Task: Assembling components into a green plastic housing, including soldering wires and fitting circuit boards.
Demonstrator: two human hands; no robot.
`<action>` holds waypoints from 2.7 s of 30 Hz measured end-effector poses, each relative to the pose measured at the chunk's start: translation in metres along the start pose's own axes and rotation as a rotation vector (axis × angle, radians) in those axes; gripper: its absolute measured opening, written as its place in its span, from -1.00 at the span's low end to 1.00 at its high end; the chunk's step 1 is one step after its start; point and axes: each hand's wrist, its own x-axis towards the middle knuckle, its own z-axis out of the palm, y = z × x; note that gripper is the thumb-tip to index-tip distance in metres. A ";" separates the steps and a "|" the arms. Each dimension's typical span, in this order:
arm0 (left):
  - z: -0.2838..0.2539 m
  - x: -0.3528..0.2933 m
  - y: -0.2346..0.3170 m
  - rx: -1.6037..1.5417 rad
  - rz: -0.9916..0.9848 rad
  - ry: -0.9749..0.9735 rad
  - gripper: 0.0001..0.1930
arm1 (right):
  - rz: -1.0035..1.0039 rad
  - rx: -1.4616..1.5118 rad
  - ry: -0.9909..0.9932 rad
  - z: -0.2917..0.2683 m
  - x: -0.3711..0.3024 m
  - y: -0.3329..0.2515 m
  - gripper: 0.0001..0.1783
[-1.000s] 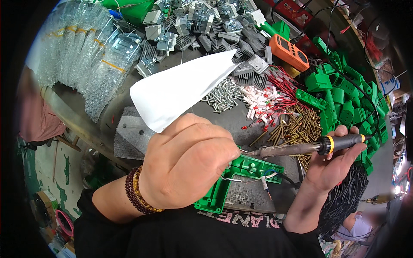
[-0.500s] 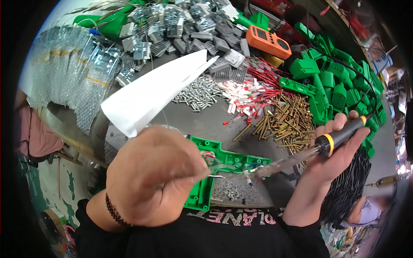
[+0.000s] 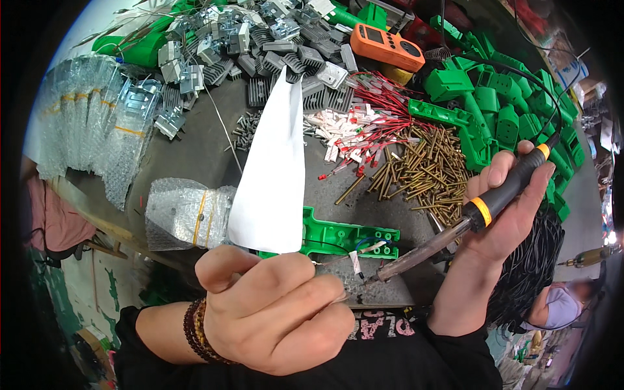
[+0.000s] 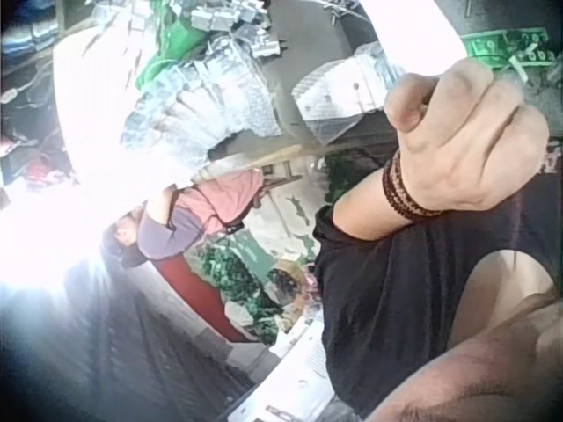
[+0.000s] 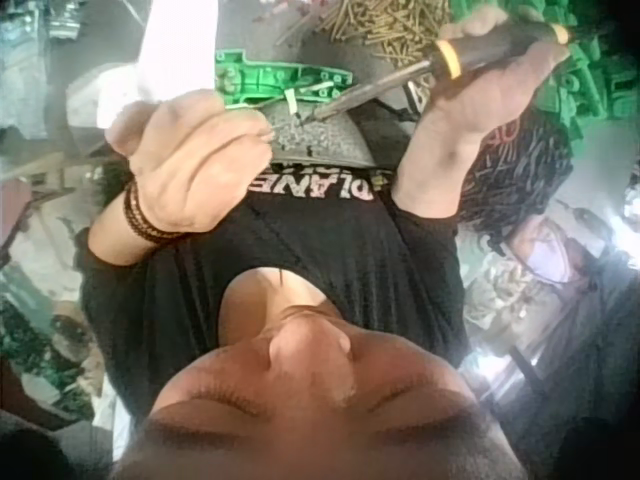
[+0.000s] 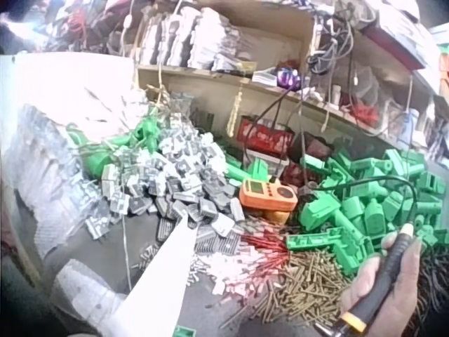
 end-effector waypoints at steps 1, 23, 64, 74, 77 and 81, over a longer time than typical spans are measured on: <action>0.001 0.000 0.000 0.011 0.001 -0.003 -0.82 | 0.001 0.002 -0.007 0.000 0.000 0.000 -0.48; -0.006 0.003 -0.002 -0.038 -0.019 -0.131 -0.89 | 0.001 -0.005 -0.041 -0.001 -0.002 0.001 -0.46; -0.027 -0.008 -0.051 -0.109 0.097 -0.113 -0.79 | -0.030 -1.177 -0.903 -0.011 -0.009 -0.037 -0.67; -0.005 -0.030 -0.036 0.018 -0.030 -0.171 -0.80 | 0.266 -0.905 -0.922 0.017 -0.028 -0.010 -0.80; -0.005 -0.033 -0.037 0.011 -0.044 -0.170 -0.83 | 0.277 -1.003 -1.018 0.029 -0.030 -0.009 -0.82; -0.005 -0.035 -0.038 -0.010 -0.066 -0.176 -0.84 | 0.087 -0.983 -0.978 0.033 -0.038 0.006 -0.83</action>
